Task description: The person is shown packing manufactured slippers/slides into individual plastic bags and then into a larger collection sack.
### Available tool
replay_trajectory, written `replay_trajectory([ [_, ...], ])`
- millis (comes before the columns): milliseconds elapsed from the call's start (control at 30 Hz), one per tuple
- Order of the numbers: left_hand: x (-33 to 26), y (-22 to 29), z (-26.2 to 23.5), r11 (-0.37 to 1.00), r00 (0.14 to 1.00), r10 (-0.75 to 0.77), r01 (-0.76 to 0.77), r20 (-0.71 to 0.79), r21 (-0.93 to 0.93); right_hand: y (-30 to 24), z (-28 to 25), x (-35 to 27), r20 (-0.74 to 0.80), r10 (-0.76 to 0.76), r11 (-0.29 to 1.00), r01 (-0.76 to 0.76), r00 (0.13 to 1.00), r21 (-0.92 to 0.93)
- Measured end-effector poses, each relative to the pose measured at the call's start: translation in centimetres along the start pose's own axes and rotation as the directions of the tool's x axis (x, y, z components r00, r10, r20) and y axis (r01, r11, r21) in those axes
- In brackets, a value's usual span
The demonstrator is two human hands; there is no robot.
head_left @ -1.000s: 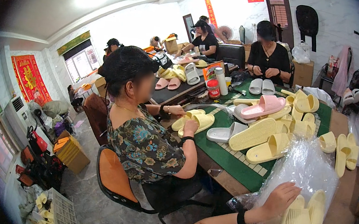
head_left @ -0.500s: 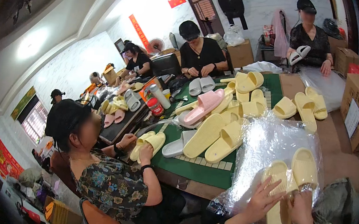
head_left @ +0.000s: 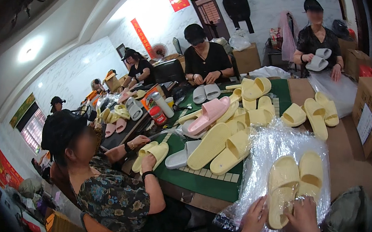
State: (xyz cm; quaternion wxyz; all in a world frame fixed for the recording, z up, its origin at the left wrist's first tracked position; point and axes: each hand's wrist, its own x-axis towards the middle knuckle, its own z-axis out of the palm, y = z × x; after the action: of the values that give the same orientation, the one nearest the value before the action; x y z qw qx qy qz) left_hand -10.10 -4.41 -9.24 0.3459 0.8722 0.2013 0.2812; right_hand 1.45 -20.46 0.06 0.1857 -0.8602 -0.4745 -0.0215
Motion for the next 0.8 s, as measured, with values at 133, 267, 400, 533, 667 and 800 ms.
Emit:
replay_trajectory([
  [133,0.4,2.1,-1.1,0.964,0.984,-0.160,0.174,0.085,-0.203,0.2,-1.5,-1.4,0.384,0.152,0.915,-0.277,0.911,0.294],
  [267,0.3,2.1,-1.2,0.994,0.997,-0.078,0.078,0.000,-0.070,-0.7,-1.0,-1.3,0.456,0.083,0.830,-0.315,0.886,0.461],
  [400,0.0,1.2,-0.4,0.992,0.999,-0.002,-0.004,-0.047,-0.125,-0.2,0.8,-1.5,0.242,0.035,0.886,-0.142,0.970,0.441],
  [533,0.1,1.7,-0.9,0.992,0.999,0.020,-0.024,-0.033,-0.123,0.5,2.8,-0.8,-0.102,-0.242,0.944,0.259,0.965,0.205],
  [667,-0.1,0.8,-1.2,0.997,1.000,-0.006,0.005,-0.006,-0.078,0.9,0.9,-1.1,0.028,-0.122,0.942,0.107,0.992,0.317],
  [800,0.1,0.1,-1.4,0.963,0.989,-0.149,0.144,-0.006,-0.228,2.4,0.2,-0.2,0.169,0.115,0.952,-0.157,0.979,0.264],
])
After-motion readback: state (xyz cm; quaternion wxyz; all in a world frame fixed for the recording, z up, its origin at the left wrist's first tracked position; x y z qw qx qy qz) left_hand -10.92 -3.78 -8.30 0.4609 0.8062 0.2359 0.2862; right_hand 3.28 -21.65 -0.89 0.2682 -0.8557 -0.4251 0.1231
